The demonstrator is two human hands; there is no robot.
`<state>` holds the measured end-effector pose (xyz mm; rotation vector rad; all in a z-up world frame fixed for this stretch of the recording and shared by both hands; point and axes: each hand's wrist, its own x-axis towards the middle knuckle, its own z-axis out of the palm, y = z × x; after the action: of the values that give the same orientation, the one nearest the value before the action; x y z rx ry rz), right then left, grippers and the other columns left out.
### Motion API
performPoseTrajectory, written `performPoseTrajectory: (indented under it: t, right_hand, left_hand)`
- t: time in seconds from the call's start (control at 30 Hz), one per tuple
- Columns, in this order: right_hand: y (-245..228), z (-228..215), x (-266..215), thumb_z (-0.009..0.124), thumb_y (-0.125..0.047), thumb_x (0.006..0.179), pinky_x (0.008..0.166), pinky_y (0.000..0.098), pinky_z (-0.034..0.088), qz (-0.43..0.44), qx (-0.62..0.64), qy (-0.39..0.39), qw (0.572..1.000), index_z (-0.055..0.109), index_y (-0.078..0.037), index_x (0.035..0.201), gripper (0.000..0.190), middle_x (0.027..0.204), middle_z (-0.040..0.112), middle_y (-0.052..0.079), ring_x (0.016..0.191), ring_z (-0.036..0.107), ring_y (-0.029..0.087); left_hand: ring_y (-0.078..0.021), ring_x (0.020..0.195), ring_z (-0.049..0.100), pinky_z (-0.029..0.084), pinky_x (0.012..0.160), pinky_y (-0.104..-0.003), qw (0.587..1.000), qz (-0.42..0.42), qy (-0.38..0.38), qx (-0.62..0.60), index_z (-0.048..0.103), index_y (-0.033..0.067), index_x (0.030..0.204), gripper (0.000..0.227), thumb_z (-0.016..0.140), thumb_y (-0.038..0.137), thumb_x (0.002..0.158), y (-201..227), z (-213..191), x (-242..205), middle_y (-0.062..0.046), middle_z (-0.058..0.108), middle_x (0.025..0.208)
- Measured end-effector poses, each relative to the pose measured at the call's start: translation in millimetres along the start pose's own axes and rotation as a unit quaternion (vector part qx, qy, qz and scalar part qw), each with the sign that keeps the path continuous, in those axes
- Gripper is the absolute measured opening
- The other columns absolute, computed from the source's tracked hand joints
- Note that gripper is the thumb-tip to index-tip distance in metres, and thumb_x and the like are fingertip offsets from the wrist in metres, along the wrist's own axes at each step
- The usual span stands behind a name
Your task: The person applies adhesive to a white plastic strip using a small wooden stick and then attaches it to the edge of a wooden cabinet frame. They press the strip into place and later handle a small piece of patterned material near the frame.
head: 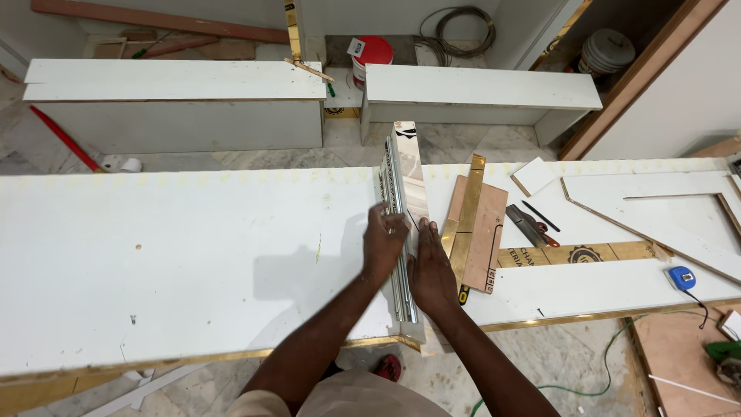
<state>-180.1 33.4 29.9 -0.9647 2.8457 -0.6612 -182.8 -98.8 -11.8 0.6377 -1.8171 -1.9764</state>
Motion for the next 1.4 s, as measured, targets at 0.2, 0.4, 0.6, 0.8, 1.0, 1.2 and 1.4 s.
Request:
performPoseTrajectory:
  t: [0.2, 0.4, 0.6, 0.8, 1.0, 1.2, 1.4]
  right_hand:
    - [-7.8, -7.8, -5.8, 0.052, -0.012, 0.098, 0.120, 0.0447, 0.033, -0.025, -0.021, 0.031, 0.999, 0.022, 0.009, 0.155, 0.068, 0.162, 0.033, 0.024, 0.152, 0.030, 0.039]
    - [-16.8, -15.3, -6.3, 0.054, -0.014, 0.097, 0.117, 0.0463, 0.035, 0.000, -0.017, 0.024, 1.000, 0.023, 0.006, 0.156, 0.069, 0.161, 0.033, 0.022, 0.150, 0.031, 0.038]
    - [-18.8, -15.5, -7.9, 0.054, -0.016, 0.098, 0.117, 0.0463, 0.035, -0.003, -0.025, 0.030, 0.999, 0.024, 0.004, 0.155, 0.068, 0.161, 0.034, 0.021, 0.150, 0.031, 0.038]
    - [-19.6, -16.1, -8.8, 0.054, -0.016, 0.097, 0.117, 0.0461, 0.035, -0.004, -0.027, 0.034, 0.999, 0.024, 0.004, 0.156, 0.068, 0.162, 0.035, 0.019, 0.151, 0.031, 0.037]
    - [-19.2, -14.9, -7.9, 0.053, -0.017, 0.097, 0.117, 0.0472, 0.035, 0.016, -0.020, 0.022, 0.999, 0.024, 0.003, 0.155, 0.068, 0.161, 0.035, 0.018, 0.150, 0.031, 0.036]
    - [-19.2, -13.5, -11.3, 0.051, -0.023, 0.100, 0.117, 0.0468, 0.034, 0.019, -0.028, 0.014, 0.999, 0.019, 0.001, 0.158, 0.071, 0.162, 0.034, 0.017, 0.151, 0.030, 0.035]
    - [-20.4, -14.7, -13.0, 0.055, -0.026, 0.097, 0.117, 0.0464, 0.033, 0.020, -0.017, 0.013, 1.000, 0.019, 0.001, 0.157, 0.075, 0.163, 0.032, 0.018, 0.150, 0.028, 0.035]
  left_hand:
    - [-0.0224, 0.126, 0.057, 0.044, 0.110, -0.036, 0.949, -0.156, -0.028, -0.273, 0.031, -0.0010, 0.149, 0.071, 0.068, 0.011, 0.090, -3.9, 4.5, -27.3, -0.019, 0.059, 0.140]
    - [-0.0213, 0.132, 0.053, 0.036, 0.116, -0.035, 0.924, -0.170, -0.059, -0.337, 0.026, -0.0029, 0.149, 0.071, 0.065, 0.012, 0.092, 5.2, -1.2, -9.3, -0.021, 0.055, 0.144]
    - [-0.0234, 0.126, 0.054, 0.040, 0.112, -0.036, 0.936, -0.155, -0.054, -0.312, 0.032, -0.0043, 0.147, 0.063, 0.062, 0.011, 0.093, 3.5, 1.6, 28.7, -0.020, 0.056, 0.144]
    - [-0.0186, 0.124, 0.056, 0.041, 0.109, -0.032, 0.933, -0.144, -0.034, -0.328, 0.036, -0.0043, 0.143, 0.062, 0.062, 0.012, 0.090, -10.5, 11.3, 87.3, -0.018, 0.058, 0.142]
    - [-0.0202, 0.107, 0.058, 0.047, 0.093, -0.033, 0.923, -0.118, -0.030, -0.364, 0.037, -0.0050, 0.142, 0.060, 0.063, 0.011, 0.091, -23.9, 10.3, 140.9, -0.024, 0.062, 0.136]
    - [-0.0220, 0.126, 0.060, 0.047, 0.107, -0.034, 0.971, 0.036, -0.072, -0.223, 0.033, -0.0015, 0.146, 0.063, 0.065, 0.002, 0.092, -10.4, 1.8, 211.7, -0.019, 0.058, 0.141]
    - [-0.0232, 0.118, 0.064, 0.051, 0.103, -0.036, 0.985, 0.103, -0.135, 0.014, 0.032, 0.0033, 0.151, 0.076, 0.072, 0.000, 0.086, -1.8, -3.0, 238.0, -0.016, 0.061, 0.130]
